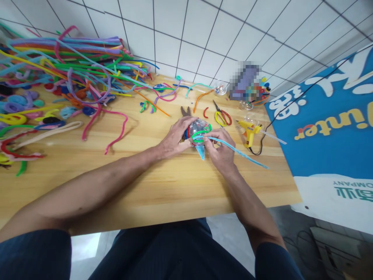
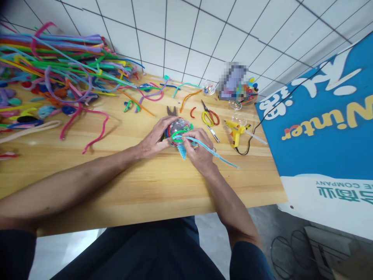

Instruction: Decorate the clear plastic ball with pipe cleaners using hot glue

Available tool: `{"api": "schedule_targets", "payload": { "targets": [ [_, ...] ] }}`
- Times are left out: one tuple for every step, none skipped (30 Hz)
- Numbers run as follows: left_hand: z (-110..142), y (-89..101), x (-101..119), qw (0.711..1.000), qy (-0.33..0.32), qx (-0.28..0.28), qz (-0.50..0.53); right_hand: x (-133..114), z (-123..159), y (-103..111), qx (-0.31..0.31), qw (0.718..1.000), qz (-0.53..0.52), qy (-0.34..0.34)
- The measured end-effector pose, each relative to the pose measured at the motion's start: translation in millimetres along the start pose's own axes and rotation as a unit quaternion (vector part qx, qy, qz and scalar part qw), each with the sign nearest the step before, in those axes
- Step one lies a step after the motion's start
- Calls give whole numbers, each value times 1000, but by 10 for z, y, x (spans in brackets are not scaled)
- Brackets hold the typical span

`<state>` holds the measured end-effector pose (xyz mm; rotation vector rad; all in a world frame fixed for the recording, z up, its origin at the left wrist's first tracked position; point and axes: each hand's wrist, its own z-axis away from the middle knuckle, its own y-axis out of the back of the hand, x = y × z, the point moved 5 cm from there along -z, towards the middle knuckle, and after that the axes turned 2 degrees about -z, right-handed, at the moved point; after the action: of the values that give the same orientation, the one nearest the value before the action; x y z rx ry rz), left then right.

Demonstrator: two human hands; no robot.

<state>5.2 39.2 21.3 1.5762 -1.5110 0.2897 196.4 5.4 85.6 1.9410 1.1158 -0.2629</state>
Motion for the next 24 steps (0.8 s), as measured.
{"api": "schedule_targets", "payload": {
  "targets": [
    [1,0,-3,1000,0,2,-1,-3,-1,0,0,1000,0,0],
    [3,-1,-6,1000,-1,5,-3,-6,-2,1,1,1000,-2,2],
    [4,-2,-6,1000,-2,8,-5,-10,-3,1,1,1000,-6,4],
    [5,-2,-5,1000,-3,11,-7,-14,-4,0,3,1000,-11,5],
    [5,-2,-2,1000,-5,13,-9,-15,-5,-1,4,1000,-16,5],
    [4,-4,3,1000,-6,14,-9,-15,-6,-3,4,1000,-18,3],
    [3,-6,8,1000,-5,13,-9,-13,-7,-7,4,1000,-18,-1],
    [2,-8,12,1000,-4,10,-10,-11,-7,-11,3,1000,-16,-7],
    [1,-9,15,1000,-2,9,-11,-9,-7,-16,3,1000,-13,-12],
    [0,-10,18,1000,1,8,-13,-10,-7,-20,4,1000,-10,-16],
    [0,-10,19,1000,2,9,-15,-14,-6,-23,6,1000,-8,-17],
    [1,-9,20,1000,3,11,-17,-21,-6,-25,9,1000,-6,-17],
    [3,-9,21,1000,3,12,-16,-28,-6,-28,12,1000,-4,-16],
    [5,-11,21,1000,2,13,-16,-33,-5,-31,15,1000,-2,-18],
    [7,-12,21,1000,2,13,-16,-37,-5,-35,18,1000,0,-21],
    [9,-14,21,1000,1,13,-17,-38,-4,-40,21,999,2,-27],
    [11,-17,21,1000,0,12,-20,-37,-4,-45,25,999,5,-33],
    [12,-19,22,1000,-1,12,-23,-36,-3,-49,29,999,6,-39],
    [13,-21,22,1000,-2,11,-25,-37,-2,-52,34,999,6,-42],
    [13,-23,24,1000,-4,11,-26,-40,-1,-56,38,998,5,-44],
    [12,-24,26,1000,-5,11,-27,-43,0,-60,42,998,4,-44],
    [11,-25,28,1000,-6,12,-28,-46,1,-64,44,998,4,-45],
    [10,-25,29,1000,-6,12,-28,-48,2,-68,45,998,4,-46],
    [9,-26,29,1000,-4,11,-29,-51,3,-70,46,998,6,-46]
  ]
}}
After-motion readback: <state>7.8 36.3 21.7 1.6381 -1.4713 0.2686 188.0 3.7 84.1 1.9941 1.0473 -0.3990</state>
